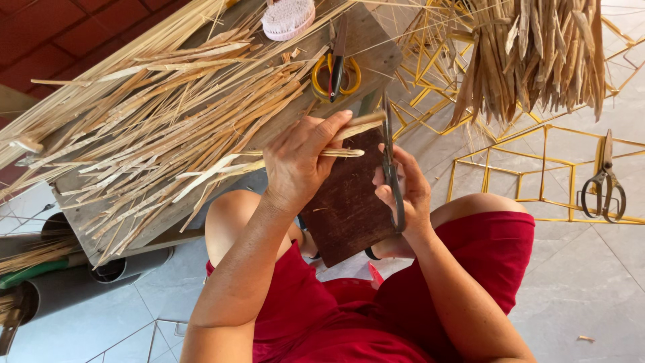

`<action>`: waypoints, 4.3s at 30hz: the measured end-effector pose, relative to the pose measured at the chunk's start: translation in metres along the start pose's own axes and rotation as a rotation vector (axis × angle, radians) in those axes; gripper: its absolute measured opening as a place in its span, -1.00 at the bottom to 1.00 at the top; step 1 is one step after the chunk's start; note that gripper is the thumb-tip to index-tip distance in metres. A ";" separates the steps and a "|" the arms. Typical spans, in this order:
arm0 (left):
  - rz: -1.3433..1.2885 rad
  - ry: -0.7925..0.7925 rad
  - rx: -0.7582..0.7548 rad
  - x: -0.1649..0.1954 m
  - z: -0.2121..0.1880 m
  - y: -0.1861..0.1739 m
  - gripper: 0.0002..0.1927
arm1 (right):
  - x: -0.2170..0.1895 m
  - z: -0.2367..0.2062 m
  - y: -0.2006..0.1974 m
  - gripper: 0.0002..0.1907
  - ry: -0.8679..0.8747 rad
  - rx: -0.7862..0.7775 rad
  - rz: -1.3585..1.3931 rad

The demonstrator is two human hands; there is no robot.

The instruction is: The person sits on the floor and trims thin bamboo strips with scissors, cutting off edges and splitting pieces one at a time, placing trimmed strips on the pile on the workbench and reaching for new untrimmed strips.

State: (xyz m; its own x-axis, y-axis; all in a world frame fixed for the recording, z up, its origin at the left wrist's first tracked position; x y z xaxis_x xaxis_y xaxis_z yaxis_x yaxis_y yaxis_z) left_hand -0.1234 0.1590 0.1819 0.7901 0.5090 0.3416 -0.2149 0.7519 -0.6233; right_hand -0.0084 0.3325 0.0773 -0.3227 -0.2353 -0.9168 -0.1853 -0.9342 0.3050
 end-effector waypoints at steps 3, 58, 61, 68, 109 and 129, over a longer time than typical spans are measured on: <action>-0.056 -0.072 0.023 -0.001 -0.001 0.000 -0.65 | 0.001 -0.001 0.001 -0.19 0.003 0.014 0.095; -1.086 -0.749 -0.420 0.008 -0.044 0.077 -0.79 | -0.006 -0.012 0.017 -0.31 -0.009 0.046 -0.153; -1.107 -0.767 -0.460 0.006 -0.051 0.080 -0.76 | -0.004 -0.011 0.016 -0.32 0.016 0.079 -0.079; -0.910 -0.533 -0.346 -0.041 -0.052 0.072 -0.69 | 0.002 -0.001 0.002 -0.36 0.063 0.179 0.048; -0.968 -0.617 -0.748 -0.019 -0.061 0.072 -0.89 | -0.023 0.022 -0.027 -0.35 -0.049 0.298 0.201; -0.658 -0.475 -0.632 0.025 -0.037 0.072 -0.87 | -0.019 0.014 -0.026 -0.41 0.056 0.263 0.089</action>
State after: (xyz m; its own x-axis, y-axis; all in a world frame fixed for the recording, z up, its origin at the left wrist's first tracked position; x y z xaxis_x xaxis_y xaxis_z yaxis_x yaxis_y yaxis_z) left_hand -0.0979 0.2098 0.1197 0.3039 0.2925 0.9067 0.6280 0.6541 -0.4215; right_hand -0.0108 0.3650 0.0910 -0.2977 -0.3348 -0.8940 -0.3952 -0.8093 0.4347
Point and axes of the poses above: each hand's wrist, its own z-axis towards the middle knuckle, its own y-axis out of the palm, x = y × z, the point moved 3 cm from there along z, towards the middle knuckle, and after that the axes turned 9 degrees about z, right-handed, at the moved point
